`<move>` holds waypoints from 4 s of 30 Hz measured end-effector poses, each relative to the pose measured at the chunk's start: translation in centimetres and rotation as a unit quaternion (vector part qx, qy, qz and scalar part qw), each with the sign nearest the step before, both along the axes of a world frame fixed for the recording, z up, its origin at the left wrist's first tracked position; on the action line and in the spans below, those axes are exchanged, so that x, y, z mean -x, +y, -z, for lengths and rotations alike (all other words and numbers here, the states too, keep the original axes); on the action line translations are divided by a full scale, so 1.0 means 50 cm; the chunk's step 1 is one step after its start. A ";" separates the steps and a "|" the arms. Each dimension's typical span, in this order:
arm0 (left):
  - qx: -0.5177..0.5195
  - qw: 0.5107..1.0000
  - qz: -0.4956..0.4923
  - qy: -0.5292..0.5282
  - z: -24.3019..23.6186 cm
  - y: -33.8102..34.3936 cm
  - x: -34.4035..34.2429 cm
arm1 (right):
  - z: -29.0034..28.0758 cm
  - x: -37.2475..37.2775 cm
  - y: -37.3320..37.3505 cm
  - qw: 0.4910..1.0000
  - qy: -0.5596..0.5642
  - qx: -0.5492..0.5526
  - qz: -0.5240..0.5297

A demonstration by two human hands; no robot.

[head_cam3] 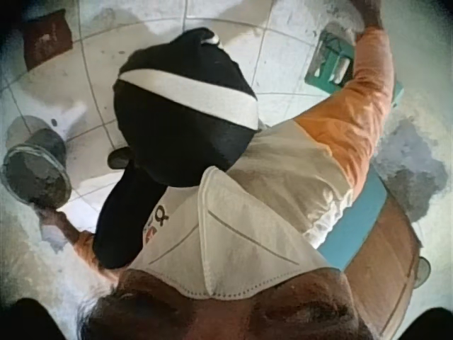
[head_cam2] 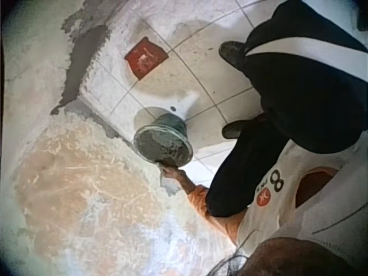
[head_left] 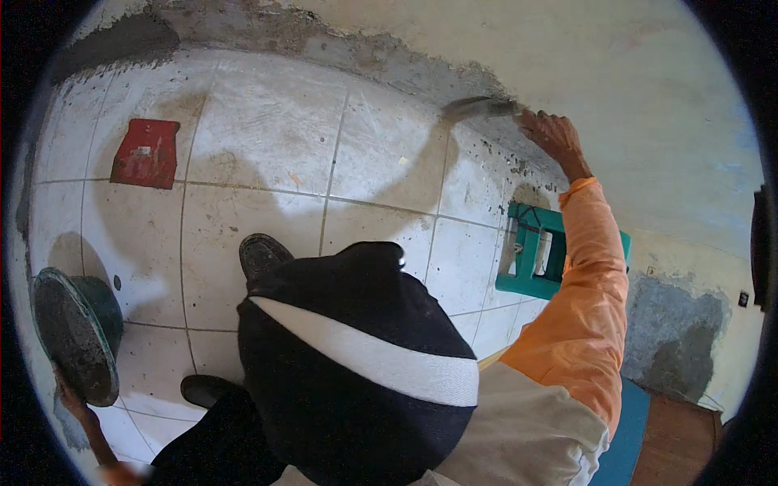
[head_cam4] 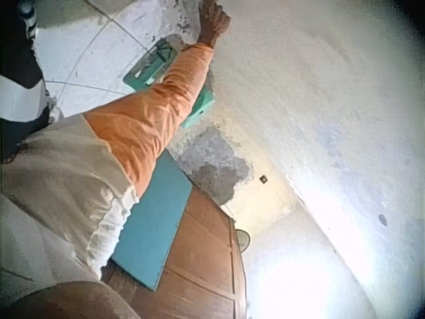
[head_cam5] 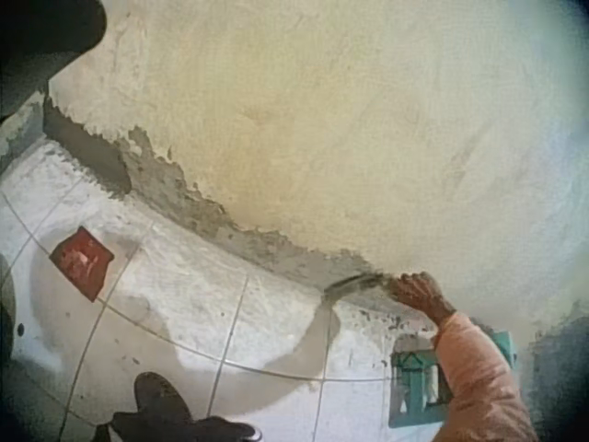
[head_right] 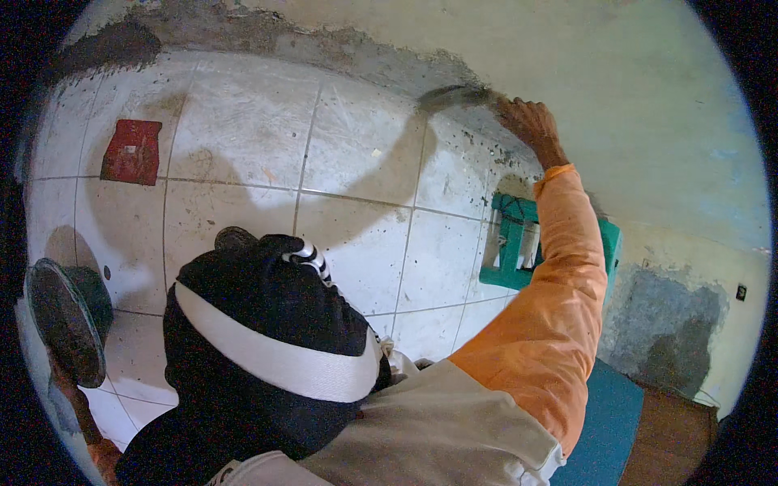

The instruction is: The person scoops wet cement mix from a bucket using a trowel, applies it onto the lower section of a wall, and smooths the applied cement across the surface using the trowel and by hand.

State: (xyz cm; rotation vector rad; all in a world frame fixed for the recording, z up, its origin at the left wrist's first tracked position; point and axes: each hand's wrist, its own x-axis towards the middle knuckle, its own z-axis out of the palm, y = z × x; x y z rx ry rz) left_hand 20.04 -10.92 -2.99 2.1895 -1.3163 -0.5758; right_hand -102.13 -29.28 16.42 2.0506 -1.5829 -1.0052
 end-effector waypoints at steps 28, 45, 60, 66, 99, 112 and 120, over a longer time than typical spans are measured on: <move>-0.013 0.974 -0.187 0.128 -0.066 0.008 0.159 | 0.139 -0.066 0.003 0.992 -0.072 0.077 -0.067; 0.023 0.964 -0.195 0.177 -0.112 -0.034 0.237 | 0.325 -0.667 -0.253 0.903 -0.414 0.070 0.092; 0.055 0.966 -0.190 0.166 -0.104 -0.035 0.243 | 0.345 -0.598 -0.190 0.864 -0.438 0.229 0.100; 0.066 0.969 -0.178 0.157 -0.102 -0.042 0.262 | 0.314 -0.570 -0.185 0.856 -0.454 0.226 0.101; 0.047 0.972 -0.189 0.134 -0.102 -0.034 0.247 | 0.377 -0.672 -0.268 0.852 -0.479 0.178 0.118; 0.028 0.977 -0.174 0.123 -0.101 -0.019 0.223 | 0.349 -0.710 -0.222 0.738 -0.604 0.294 -0.065; 0.039 0.979 -0.157 0.125 -0.071 -0.001 0.187 | 0.385 -0.675 -0.235 0.776 -0.565 0.281 0.003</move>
